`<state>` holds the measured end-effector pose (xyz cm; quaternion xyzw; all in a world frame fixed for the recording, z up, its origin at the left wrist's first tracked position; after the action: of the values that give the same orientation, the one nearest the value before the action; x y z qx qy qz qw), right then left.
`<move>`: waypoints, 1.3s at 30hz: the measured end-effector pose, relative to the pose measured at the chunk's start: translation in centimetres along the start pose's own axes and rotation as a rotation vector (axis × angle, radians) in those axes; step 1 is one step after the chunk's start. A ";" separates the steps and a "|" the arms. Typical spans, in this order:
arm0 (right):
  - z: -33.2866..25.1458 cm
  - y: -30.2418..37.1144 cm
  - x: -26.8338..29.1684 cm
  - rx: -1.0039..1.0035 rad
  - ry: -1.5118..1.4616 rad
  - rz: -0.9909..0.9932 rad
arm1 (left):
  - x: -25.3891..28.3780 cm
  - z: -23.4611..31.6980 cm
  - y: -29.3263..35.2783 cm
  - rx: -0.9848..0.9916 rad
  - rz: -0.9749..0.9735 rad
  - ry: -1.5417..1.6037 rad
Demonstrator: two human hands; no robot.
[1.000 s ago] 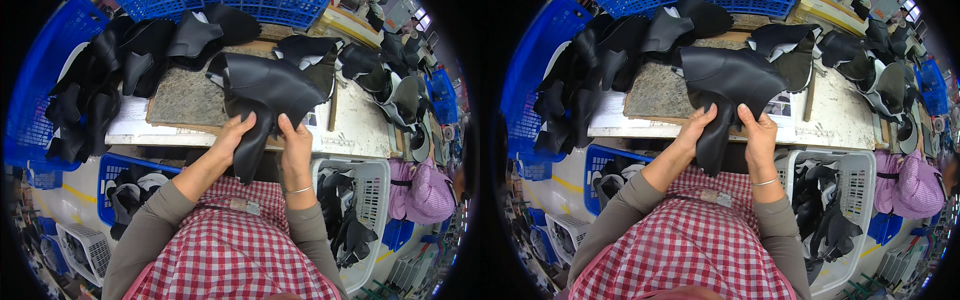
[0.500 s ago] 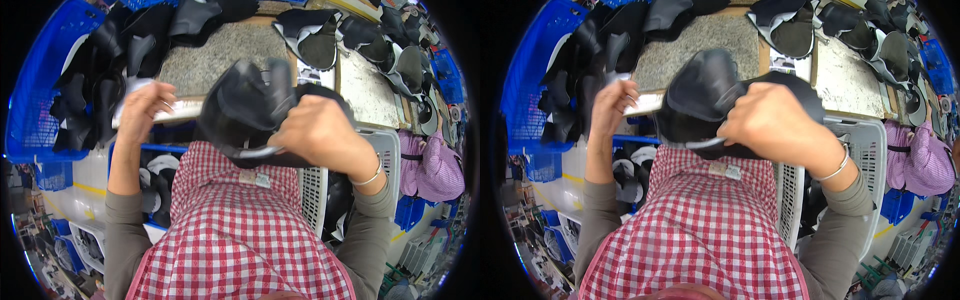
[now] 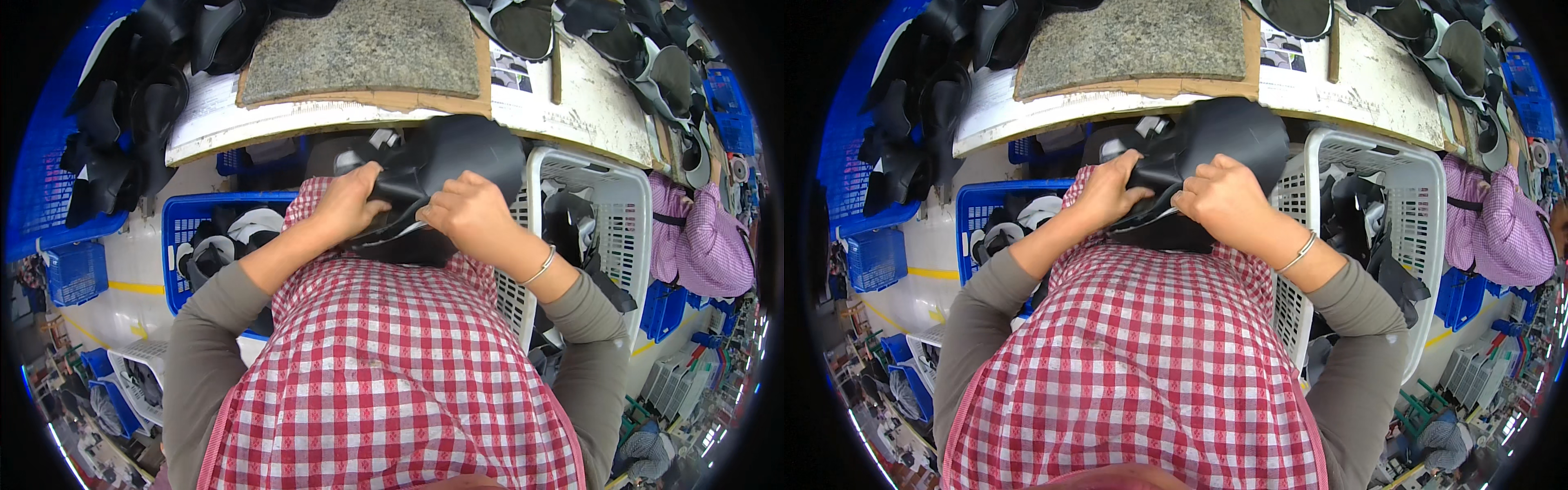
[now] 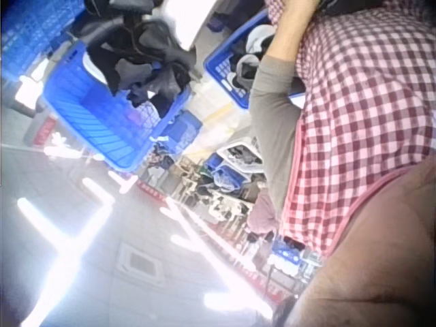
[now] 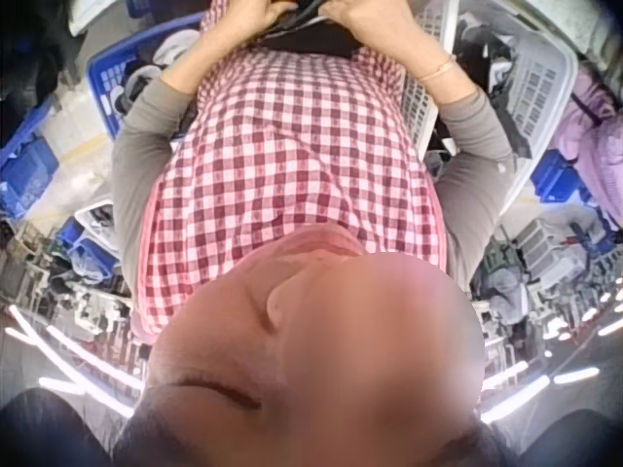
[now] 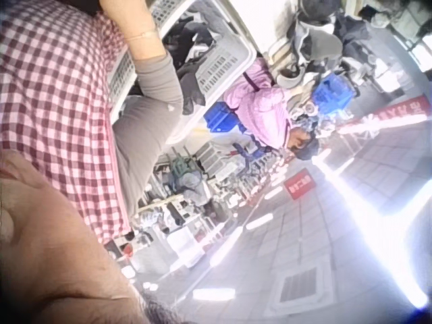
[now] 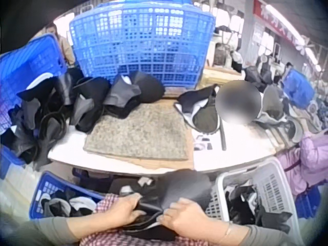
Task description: The person assembles black shoe uppers by hand, folding and tucking edges, then uses a hammer to tap the heel area on a workbench. The person repeatedly picks up shoe parts, aligns them, and hammers them into place.
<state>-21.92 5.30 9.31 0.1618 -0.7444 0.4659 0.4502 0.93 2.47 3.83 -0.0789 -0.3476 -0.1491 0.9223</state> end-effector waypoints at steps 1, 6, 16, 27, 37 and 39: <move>-0.2 0.3 -0.4 -0.017 0.024 0.015 | 0.3 0.3 -0.2 -0.070 0.024 -0.088; -0.6 0.3 -1.0 -0.166 0.056 0.074 | 3.4 1.1 -2.2 -0.151 0.080 0.122; 1.7 3.0 -4.2 -1.300 -0.896 0.008 | -1.0 -0.5 -2.0 0.392 -0.272 0.647; 1.1 4.1 -5.2 -1.416 -1.140 0.176 | -0.2 0.8 -2.5 0.414 -0.328 0.703; 1.0 4.5 -5.3 -1.333 -0.969 0.117 | -0.2 0.6 -2.4 0.417 -0.345 0.659; 1.0 4.3 -5.1 -1.331 -0.953 0.120 | -0.3 0.4 -2.4 0.414 -0.335 0.654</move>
<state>-22.49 5.73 2.60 0.0012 -0.9837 -0.1689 0.0617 -0.31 0.40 4.06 0.2171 -0.0670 -0.2414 0.9435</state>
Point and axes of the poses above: each hand's wrist, its own y-axis away from the middle knuckle, its own x-axis out of the back of the hand, z = x × y, the point moved 2 cm from there along -y, towards the middle knuckle, and after that the axes turned 14 degrees about z, right-handed, at the moved point
